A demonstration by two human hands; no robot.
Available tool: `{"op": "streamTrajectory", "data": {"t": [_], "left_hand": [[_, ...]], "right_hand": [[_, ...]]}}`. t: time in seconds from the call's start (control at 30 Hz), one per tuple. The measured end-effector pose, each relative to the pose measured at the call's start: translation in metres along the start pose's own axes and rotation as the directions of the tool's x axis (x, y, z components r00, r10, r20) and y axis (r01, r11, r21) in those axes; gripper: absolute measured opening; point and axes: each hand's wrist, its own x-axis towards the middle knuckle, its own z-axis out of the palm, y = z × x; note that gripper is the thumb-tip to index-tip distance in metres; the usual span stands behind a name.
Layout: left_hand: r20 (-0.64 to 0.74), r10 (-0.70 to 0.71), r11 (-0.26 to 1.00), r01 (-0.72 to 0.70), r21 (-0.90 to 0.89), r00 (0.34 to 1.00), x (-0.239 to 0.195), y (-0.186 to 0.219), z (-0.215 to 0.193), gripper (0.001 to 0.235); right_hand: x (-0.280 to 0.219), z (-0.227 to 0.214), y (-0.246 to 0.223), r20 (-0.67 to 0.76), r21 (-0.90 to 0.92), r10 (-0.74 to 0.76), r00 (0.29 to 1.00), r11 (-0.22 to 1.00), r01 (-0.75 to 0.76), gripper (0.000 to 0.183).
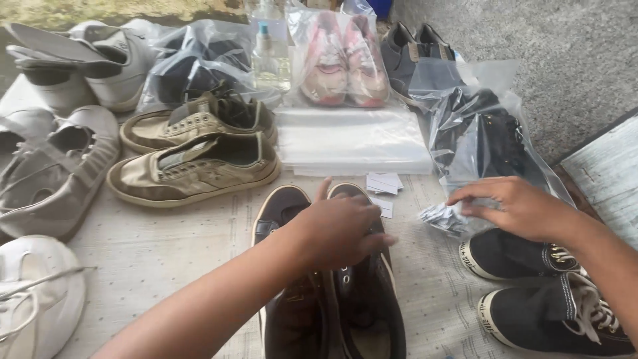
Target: The person removes a pair of black canvas shoes from a plastic bag, places them on a table, and inspects them by removing the laces, turning the shoes over, and examining the soles and sides. The person then re-laces the shoes and continues to handle them.
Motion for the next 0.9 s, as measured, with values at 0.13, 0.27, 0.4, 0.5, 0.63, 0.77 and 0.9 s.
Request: {"op": "streamTrajectory", "data": {"t": [0.13,0.27,0.4,0.5,0.63,0.77,0.9], "left_hand": [[0.063,-0.017,0.988,0.027,-0.150,0.998,-0.063,0.014,-0.014,0.084],[0.205,-0.092,0.993,0.106,-0.060,0.974,-0.084,0.009,0.013,0.098],[-0.083,0.017,0.994,-0.007,0.113,0.996,-0.085,-0.004,0.055,0.095],[-0.332,-0.046,0.998,0.057,0.024,0.942,-0.104,0.004,0.059,0.089],[-0.258,-0.318,0.947,0.296,-0.123,0.912,-0.124,0.003,0.057,0.089],[-0.225,-0.532,0.767,0.353,-0.535,0.816,-0.133,0.004,0.067,0.097],[-0.010,-0.600,0.594,0.436,-0.676,0.800,-0.141,0.014,0.056,0.118]], "right_hand": [[-0.007,-0.007,-0.020,-0.073,-0.038,-0.092,0.993,0.995,0.089,0.035],[-0.005,-0.014,-0.043,-0.368,-0.130,-0.123,0.922,0.988,0.079,0.034],[0.003,-0.014,-0.081,-0.341,-0.184,0.195,0.920,0.946,-0.268,0.051],[-0.030,0.008,-0.136,-0.404,-0.388,0.138,0.904,0.870,-0.306,0.060],[-0.070,0.061,-0.147,-0.266,-0.332,0.024,0.964,0.936,-0.115,0.077],[-0.084,0.108,-0.155,0.006,0.155,0.006,1.000,0.988,-0.006,0.094],[-0.078,0.123,-0.171,0.031,0.550,-0.039,0.999,0.835,0.016,0.116]]}}
